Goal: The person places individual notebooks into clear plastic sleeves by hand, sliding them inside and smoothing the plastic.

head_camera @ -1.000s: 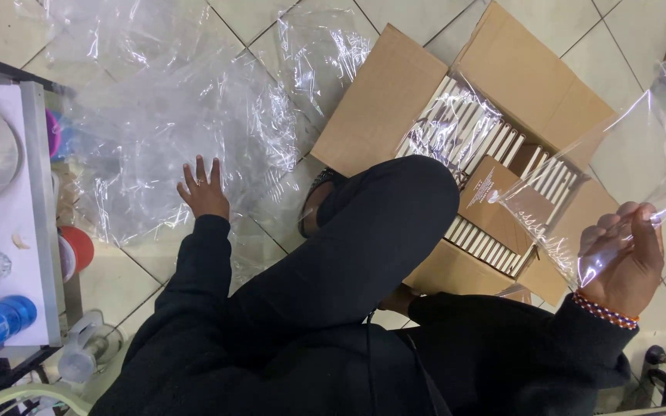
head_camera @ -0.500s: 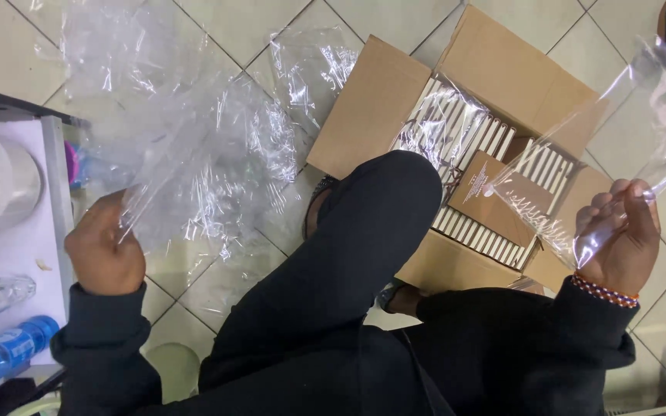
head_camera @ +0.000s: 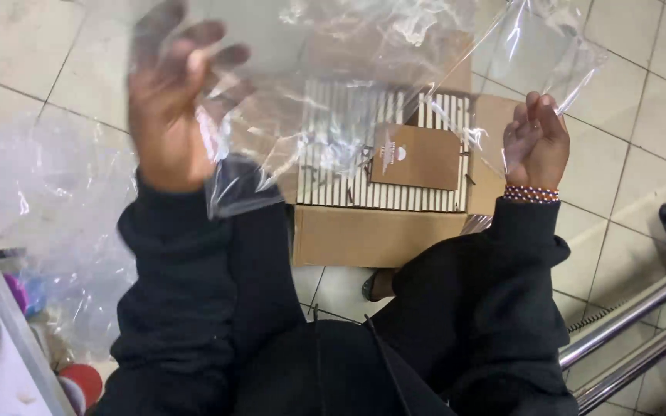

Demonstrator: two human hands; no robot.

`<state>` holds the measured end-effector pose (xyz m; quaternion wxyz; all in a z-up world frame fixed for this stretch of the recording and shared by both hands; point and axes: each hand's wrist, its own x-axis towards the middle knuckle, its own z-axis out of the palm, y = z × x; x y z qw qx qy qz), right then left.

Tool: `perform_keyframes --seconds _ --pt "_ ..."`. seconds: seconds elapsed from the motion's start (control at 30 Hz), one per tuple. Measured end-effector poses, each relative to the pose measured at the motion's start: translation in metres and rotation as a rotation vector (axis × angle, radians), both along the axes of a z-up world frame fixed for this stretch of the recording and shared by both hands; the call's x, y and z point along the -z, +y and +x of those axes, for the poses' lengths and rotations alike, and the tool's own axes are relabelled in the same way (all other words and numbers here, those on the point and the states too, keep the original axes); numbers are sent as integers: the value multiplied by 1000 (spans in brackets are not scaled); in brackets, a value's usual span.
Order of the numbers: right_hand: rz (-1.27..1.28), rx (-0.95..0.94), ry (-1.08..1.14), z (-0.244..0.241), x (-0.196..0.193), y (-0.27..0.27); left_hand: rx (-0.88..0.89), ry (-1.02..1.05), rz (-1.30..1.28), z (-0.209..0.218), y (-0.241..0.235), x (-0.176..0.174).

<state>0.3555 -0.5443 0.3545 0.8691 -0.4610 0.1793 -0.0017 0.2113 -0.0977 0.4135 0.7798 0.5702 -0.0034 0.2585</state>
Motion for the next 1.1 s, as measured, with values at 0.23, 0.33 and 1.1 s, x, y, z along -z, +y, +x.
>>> perform_keyframes --seconds 0.23,0.33,1.1 --pt "-190 327 86 43 30 -32 422 541 -21 163 -3 160" --pt "-218 305 116 55 35 -23 411 754 261 210 18 249" --pt "-466 -541 44 57 119 79 941 1350 1228 190 -30 120"
